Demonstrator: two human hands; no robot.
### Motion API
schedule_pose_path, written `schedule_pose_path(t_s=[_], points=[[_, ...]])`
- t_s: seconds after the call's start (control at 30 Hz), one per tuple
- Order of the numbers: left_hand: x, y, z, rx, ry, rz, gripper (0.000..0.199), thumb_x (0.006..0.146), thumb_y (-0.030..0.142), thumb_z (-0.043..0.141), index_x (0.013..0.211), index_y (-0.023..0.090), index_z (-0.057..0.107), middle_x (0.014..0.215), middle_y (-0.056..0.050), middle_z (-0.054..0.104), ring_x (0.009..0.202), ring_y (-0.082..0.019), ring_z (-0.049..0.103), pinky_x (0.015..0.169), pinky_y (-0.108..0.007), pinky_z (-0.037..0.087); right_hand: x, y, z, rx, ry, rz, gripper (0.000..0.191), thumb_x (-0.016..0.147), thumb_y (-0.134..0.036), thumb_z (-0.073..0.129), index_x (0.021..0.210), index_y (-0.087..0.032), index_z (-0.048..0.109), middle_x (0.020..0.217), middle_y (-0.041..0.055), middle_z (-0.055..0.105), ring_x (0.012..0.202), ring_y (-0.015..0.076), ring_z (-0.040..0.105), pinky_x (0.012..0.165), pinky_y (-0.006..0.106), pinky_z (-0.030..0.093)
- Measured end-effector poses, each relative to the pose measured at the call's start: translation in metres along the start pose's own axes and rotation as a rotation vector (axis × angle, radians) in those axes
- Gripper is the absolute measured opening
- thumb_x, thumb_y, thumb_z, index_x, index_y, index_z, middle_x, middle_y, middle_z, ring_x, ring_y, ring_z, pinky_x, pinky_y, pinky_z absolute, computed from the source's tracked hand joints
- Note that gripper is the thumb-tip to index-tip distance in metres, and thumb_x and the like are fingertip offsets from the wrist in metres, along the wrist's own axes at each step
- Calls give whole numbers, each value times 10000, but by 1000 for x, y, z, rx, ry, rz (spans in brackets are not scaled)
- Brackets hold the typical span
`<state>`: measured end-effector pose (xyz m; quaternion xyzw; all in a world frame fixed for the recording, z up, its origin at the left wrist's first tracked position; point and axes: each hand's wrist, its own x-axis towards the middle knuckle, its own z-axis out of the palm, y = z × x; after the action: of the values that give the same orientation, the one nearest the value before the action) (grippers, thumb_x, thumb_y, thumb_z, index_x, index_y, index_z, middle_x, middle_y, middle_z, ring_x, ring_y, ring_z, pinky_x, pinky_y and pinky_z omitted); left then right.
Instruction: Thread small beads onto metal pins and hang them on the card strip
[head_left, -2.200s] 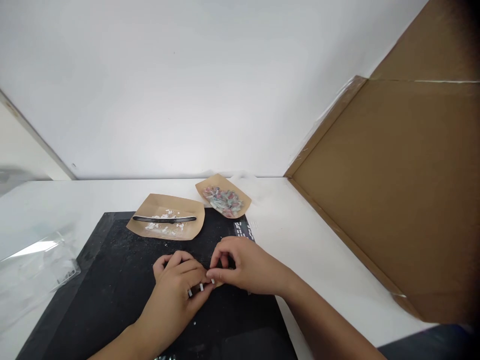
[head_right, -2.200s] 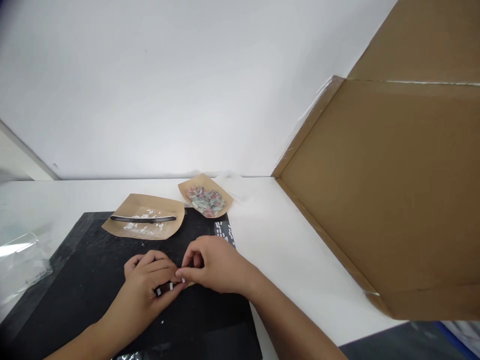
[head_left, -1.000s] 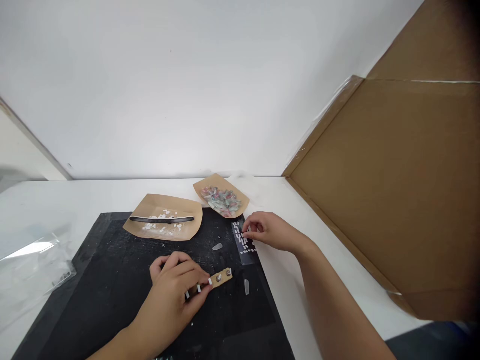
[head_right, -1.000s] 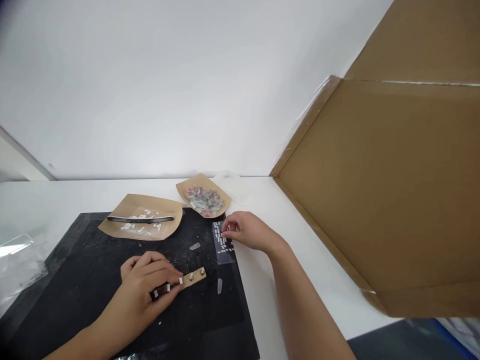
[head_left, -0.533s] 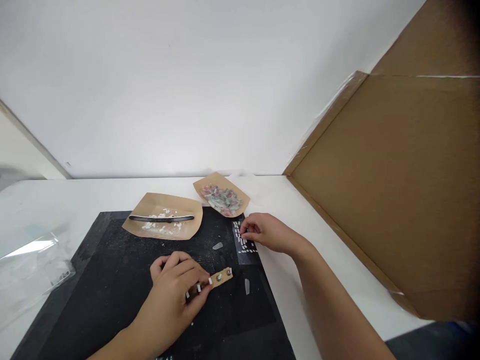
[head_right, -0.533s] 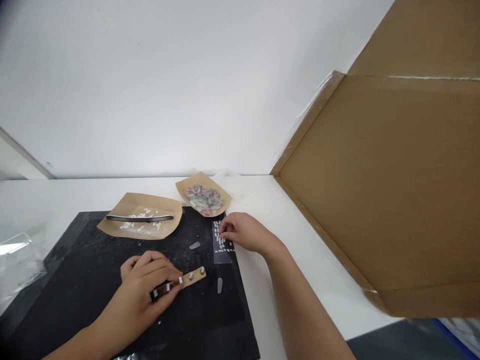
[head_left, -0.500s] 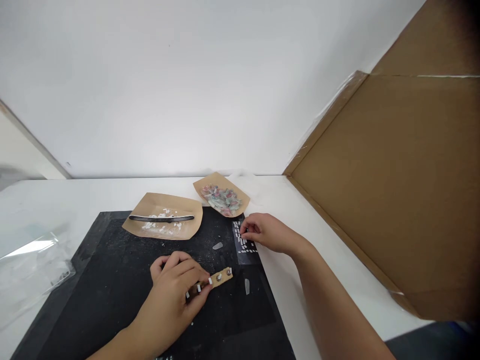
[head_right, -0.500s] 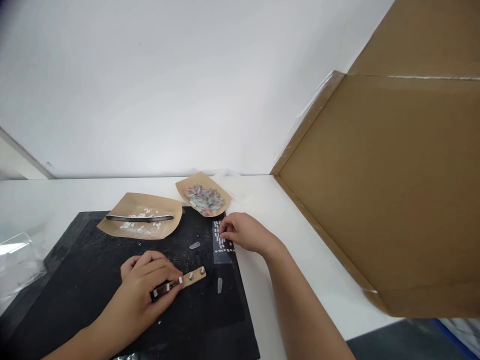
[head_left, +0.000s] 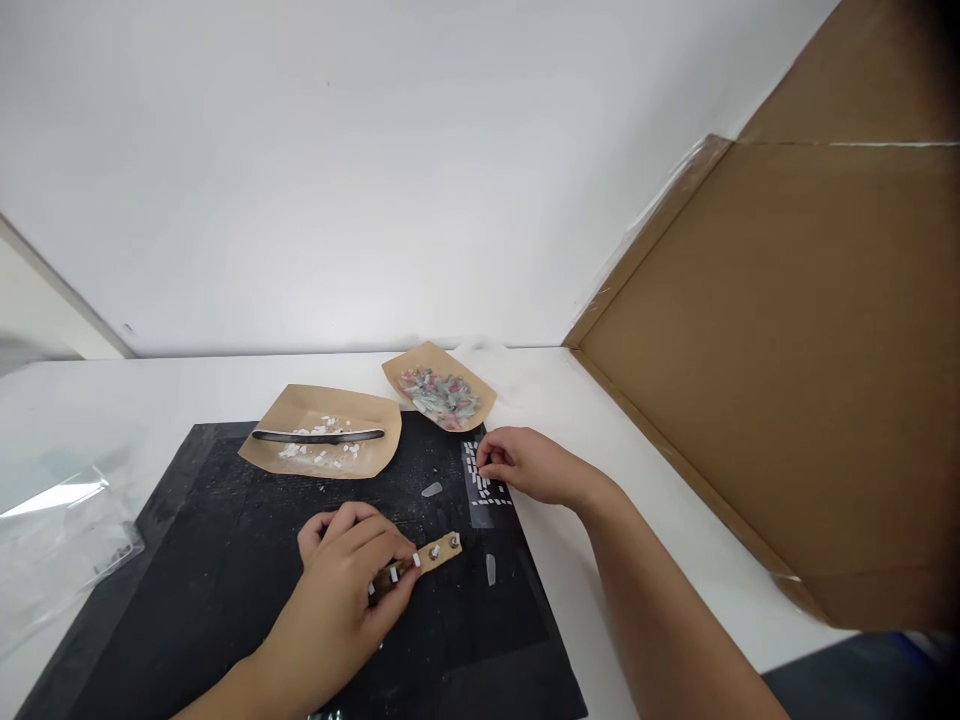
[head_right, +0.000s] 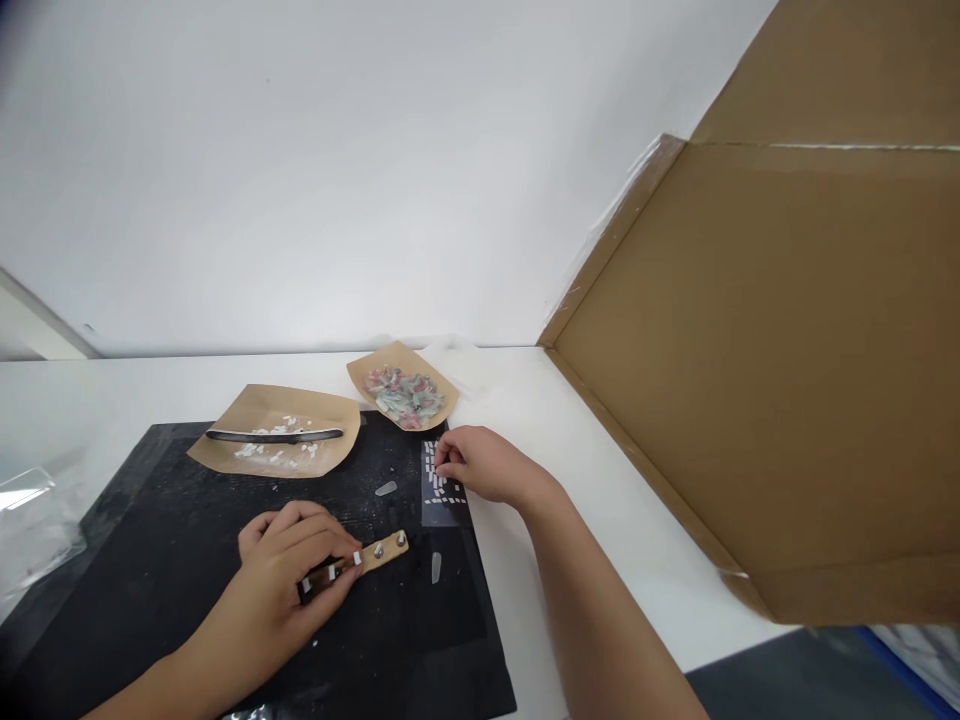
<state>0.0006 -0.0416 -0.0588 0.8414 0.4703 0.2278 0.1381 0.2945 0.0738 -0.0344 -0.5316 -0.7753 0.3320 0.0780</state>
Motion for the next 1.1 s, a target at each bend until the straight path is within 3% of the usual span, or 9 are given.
schedule_pose_path(t_s=[0.47, 0.7, 0.9, 1.1], points=[[0, 0, 0, 2, 20, 7, 118, 942, 214, 643, 998, 303, 696, 980, 43, 752, 1007, -211, 631, 907, -415, 261, -4, -3, -2, -11, -15, -54, 10, 919, -230, 661, 914, -229, 669, 769, -5, 656, 681, 165, 579, 600, 275, 386], [-1, -1, 1, -3, 21, 13, 119, 955, 221, 630, 1011, 306, 689, 994, 38, 758, 1018, -217, 627, 910, -424, 250, -6, -3, -3, -7, 19, -35, 137, 919, -295, 706, 1033, -226, 673, 809, -2, 678, 702, 167, 597, 627, 281, 406], [1, 0, -1, -9, 23, 18, 133, 949, 205, 636, 1015, 311, 683, 989, 49, 760, 1008, -215, 632, 903, -425, 250, -7, -8, -9, -44, 120, -63, 169, 994, -372, 614, 972, -230, 704, 827, 23, 692, 726, 177, 599, 636, 291, 403], [1, 0, -1, -10, 25, 23, 120, 950, 217, 644, 1012, 313, 679, 990, 53, 765, 1003, -214, 632, 903, -430, 249, 0, -3, -9, -106, 177, -22, 206, 979, -418, 647, 934, -230, 716, 835, 34, 690, 738, 185, 595, 627, 296, 379]])
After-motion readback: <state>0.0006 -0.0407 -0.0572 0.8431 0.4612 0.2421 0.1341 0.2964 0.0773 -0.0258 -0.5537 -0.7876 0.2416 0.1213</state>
